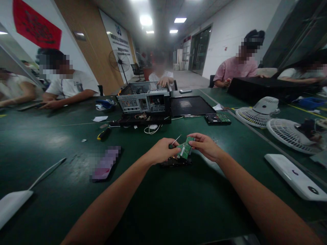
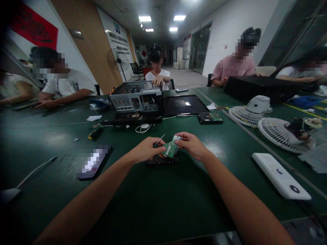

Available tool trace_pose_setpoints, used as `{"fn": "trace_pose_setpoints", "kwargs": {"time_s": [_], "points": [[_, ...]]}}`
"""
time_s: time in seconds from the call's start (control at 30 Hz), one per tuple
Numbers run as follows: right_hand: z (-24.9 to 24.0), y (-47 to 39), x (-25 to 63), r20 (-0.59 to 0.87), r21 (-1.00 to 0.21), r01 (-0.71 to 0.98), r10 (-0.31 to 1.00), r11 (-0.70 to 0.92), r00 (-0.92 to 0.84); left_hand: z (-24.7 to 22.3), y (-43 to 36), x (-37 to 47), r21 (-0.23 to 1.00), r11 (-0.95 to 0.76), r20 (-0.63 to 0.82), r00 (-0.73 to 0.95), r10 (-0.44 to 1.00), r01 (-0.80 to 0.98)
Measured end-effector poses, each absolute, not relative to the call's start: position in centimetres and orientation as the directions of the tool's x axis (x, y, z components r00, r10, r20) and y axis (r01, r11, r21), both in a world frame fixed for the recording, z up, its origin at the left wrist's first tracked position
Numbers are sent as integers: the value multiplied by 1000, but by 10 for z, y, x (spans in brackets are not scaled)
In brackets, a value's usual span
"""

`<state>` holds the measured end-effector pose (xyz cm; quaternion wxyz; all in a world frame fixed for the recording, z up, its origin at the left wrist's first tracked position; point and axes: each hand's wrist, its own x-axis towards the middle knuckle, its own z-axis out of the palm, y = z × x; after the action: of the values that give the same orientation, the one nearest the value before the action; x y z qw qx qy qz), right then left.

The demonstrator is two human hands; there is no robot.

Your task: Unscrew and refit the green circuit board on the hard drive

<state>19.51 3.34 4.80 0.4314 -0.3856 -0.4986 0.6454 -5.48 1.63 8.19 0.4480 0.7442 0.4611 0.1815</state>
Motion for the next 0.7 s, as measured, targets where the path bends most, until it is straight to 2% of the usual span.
{"fn": "trace_pose_setpoints", "kwargs": {"time_s": [0.27, 0.57, 0.7], "points": [[42, 32, 189, -71, -981, -152, 952, -121, -297, 83, 10, -50, 782, -205, -153, 500, 852, 589], [37, 34, 191, -13, -1000, -20, 935, -22, -355, 73, 11, -43, 608, -383, -52, 516, 855, 695], [38, 33, 192, -8, -1000, 22, 937, 0, -349, 68, 12, -43, 568, -428, -9, 525, 851, 703]]}}
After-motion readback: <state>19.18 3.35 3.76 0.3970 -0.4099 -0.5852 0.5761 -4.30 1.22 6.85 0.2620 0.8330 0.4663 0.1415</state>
